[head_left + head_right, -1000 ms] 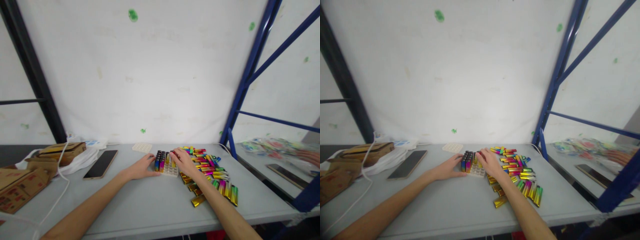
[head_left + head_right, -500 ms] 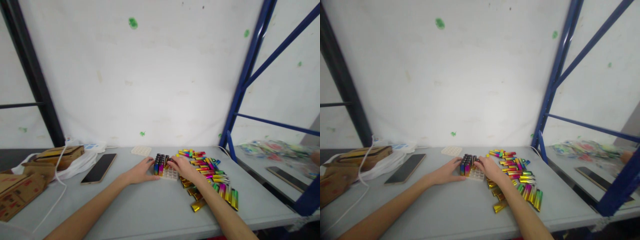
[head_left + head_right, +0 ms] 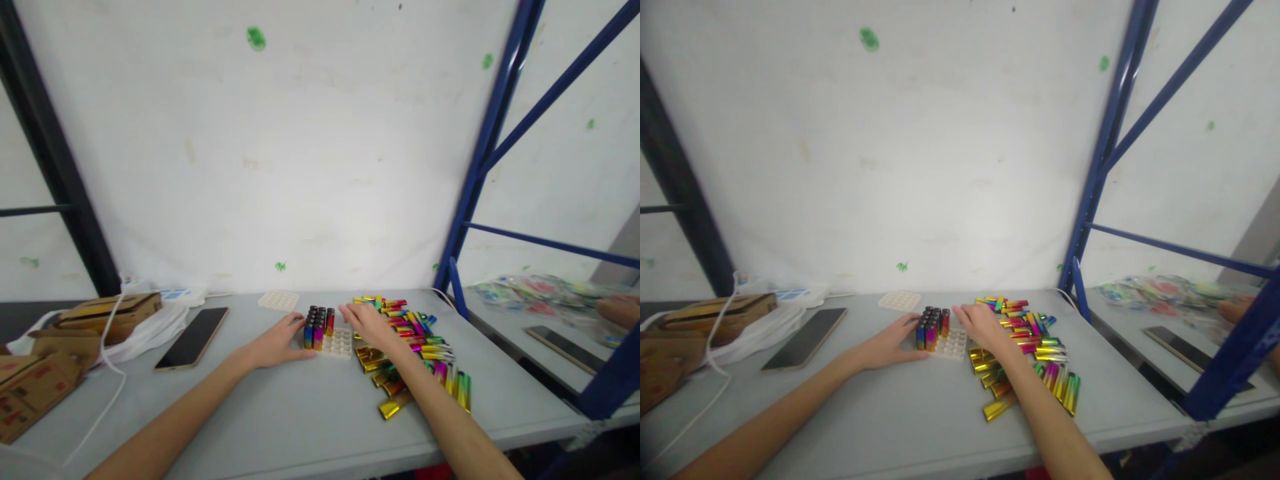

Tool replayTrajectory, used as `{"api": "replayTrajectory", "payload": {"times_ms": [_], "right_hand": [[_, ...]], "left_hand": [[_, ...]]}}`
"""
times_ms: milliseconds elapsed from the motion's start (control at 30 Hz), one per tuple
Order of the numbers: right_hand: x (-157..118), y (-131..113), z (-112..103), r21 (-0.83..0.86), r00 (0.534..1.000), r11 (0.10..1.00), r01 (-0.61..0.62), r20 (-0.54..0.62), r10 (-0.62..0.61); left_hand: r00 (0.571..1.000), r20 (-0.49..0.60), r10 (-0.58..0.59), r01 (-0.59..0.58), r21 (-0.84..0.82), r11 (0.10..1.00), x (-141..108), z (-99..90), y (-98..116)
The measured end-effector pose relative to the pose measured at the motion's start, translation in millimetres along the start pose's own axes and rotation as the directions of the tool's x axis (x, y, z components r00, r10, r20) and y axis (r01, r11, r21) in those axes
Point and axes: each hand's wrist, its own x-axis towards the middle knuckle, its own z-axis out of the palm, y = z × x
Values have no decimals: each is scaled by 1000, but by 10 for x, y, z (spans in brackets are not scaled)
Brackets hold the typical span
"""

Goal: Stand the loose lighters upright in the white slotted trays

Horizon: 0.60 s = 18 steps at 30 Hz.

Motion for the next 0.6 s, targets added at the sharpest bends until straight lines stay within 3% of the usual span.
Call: {"api": "replayTrajectory", "payload": {"times_ms": [67, 133, 267, 467, 600], "right_hand": [[8, 145, -56, -24, 992, 996, -81, -96, 78], [7, 278, -69, -52, 986, 990, -131, -113, 124], [0, 387, 35, -121, 976, 969, -216, -19, 215], [108, 301, 180, -211, 922, 911, -355, 85, 379], [144, 367, 191, -153, 931, 928, -340, 84, 355]], "left_hand": [[1000, 6, -10, 10, 2, 1000, 1, -5, 3], [1000, 16, -14, 13, 11, 1000, 1, -8, 2], [1000, 20, -7, 6, 29, 1000, 4, 0, -22], [999, 2, 41, -41, 28, 999, 29, 23, -43], [999, 1, 40, -40, 34, 999, 37, 20, -20]]}}
